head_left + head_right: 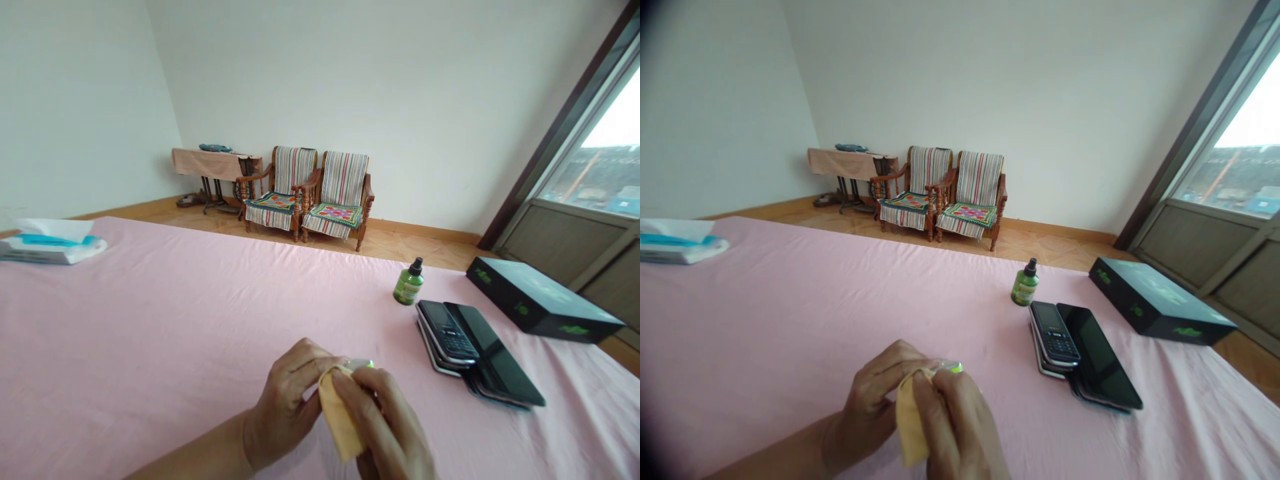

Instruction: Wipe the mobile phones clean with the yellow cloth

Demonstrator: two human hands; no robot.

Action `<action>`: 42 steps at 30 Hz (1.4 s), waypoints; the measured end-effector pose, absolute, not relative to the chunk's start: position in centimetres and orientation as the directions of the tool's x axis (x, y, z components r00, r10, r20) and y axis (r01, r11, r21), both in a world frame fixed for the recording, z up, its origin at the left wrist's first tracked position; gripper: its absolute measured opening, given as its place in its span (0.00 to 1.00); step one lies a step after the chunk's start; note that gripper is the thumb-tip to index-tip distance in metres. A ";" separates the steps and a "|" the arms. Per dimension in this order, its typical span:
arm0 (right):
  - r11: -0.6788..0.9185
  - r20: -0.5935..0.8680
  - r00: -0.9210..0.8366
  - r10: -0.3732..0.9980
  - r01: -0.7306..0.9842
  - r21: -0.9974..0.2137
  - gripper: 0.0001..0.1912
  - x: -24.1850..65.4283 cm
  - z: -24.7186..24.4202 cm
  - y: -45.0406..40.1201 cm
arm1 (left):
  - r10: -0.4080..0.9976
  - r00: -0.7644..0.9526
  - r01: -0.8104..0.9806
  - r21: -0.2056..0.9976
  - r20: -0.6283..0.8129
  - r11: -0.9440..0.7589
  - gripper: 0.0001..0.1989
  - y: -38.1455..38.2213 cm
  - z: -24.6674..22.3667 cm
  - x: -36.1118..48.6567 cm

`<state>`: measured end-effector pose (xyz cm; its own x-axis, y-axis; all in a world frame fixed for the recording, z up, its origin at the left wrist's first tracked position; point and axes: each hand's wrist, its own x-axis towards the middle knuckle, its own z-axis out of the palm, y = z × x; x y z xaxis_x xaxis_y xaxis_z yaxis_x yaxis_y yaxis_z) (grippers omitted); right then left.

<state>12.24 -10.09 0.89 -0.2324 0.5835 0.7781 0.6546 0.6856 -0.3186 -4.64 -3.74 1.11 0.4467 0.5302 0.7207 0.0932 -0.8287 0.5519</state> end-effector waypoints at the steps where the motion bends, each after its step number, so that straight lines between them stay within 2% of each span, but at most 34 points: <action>1: 0.666 0.786 -0.186 0.590 0.662 -0.343 0.27 12.1 0.7 -10.0 | 0.532 0.442 0.102 0.549 0.722 -0.830 0.12 -3.7 1.2 -4.6; 5: 0.610 0.803 -0.039 0.594 0.673 -0.418 0.27 12.0 0.5 -9.3 | 0.506 0.421 0.127 0.504 0.753 -0.855 0.11 -3.4 1.2 -4.6; 10: 0.619 0.839 -0.022 0.543 0.686 -0.382 0.27 12.7 0.9 -8.2 | 0.496 0.408 0.166 0.472 0.767 -0.866 0.12 -2.8 1.0 -4.7; 15: 0.537 0.736 0.000 0.677 0.684 -0.494 0.20 13.9 0.5 -6.8 | 0.493 0.363 0.210 0.446 0.790 -0.870 0.11 -2.5 0.7 -4.9; 19: 0.525 0.773 0.086 0.629 0.686 -0.504 0.20 14.3 0.9 -7.1 | 0.493 0.370 0.191 0.455 0.788 -0.870 0.12 -2.4 0.5 -5.0; 26: 0.695 0.798 -0.141 0.586 0.595 -0.404 0.23 12.6 1.6 -8.9 | 0.483 0.429 0.132 0.476 0.763 -0.869 0.13 -2.8 0.8 -4.9; 28: 0.681 0.803 -0.109 0.586 0.604 -0.415 0.23 12.5 1.4 -8.6 | 0.492 0.430 0.148 0.478 0.758 -0.866 0.13 -2.8 0.8 -4.8; 31: 0.602 0.778 0.008 0.629 0.629 -0.493 0.20 12.9 1.0 -7.7 | 0.523 0.393 0.189 0.490 0.756 -0.851 0.12 -2.6 0.7 -4.8; 33: 0.543 0.720 0.040 0.693 0.628 -0.557 0.17 13.2 0.8 -7.1 | 0.578 0.340 0.207 0.540 0.742 -0.816 0.10 -2.4 0.5 -4.9; 34: 0.521 0.688 0.039 0.724 0.623 -0.584 0.15 13.4 0.7 -6.9 | 0.638 0.292 0.209 0.603 0.713 -0.770 0.09 -2.2 0.4 -5.0; 36: 0.501 0.649 0.030 0.760 0.609 -0.615 0.14 13.5 0.5 -6.6 | 0.782 0.174 0.187 0.759 0.599 -0.623 0.05 -1.8 0.3 -5.1; 38: 0.492 0.634 0.033 0.773 0.600 -0.631 0.14 13.5 0.4 -6.6 | 0.879 0.076 0.142 0.867 0.472 -0.478 0.08 -1.3 0.2 -5.3; 42: 0.470 0.615 0.047 0.787 0.601 -0.647 0.13 13.6 0.3 -6.6 | 0.923 0.001 0.100 0.918 0.385 -0.383 0.14 -0.2 0.0 -5.5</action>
<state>13.58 -6.57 0.25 0.0470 0.7868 0.6154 0.6006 0.4700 -0.6469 -5.54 -0.25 0.04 0.0014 0.9228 0.3852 0.0998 -0.3834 0.9182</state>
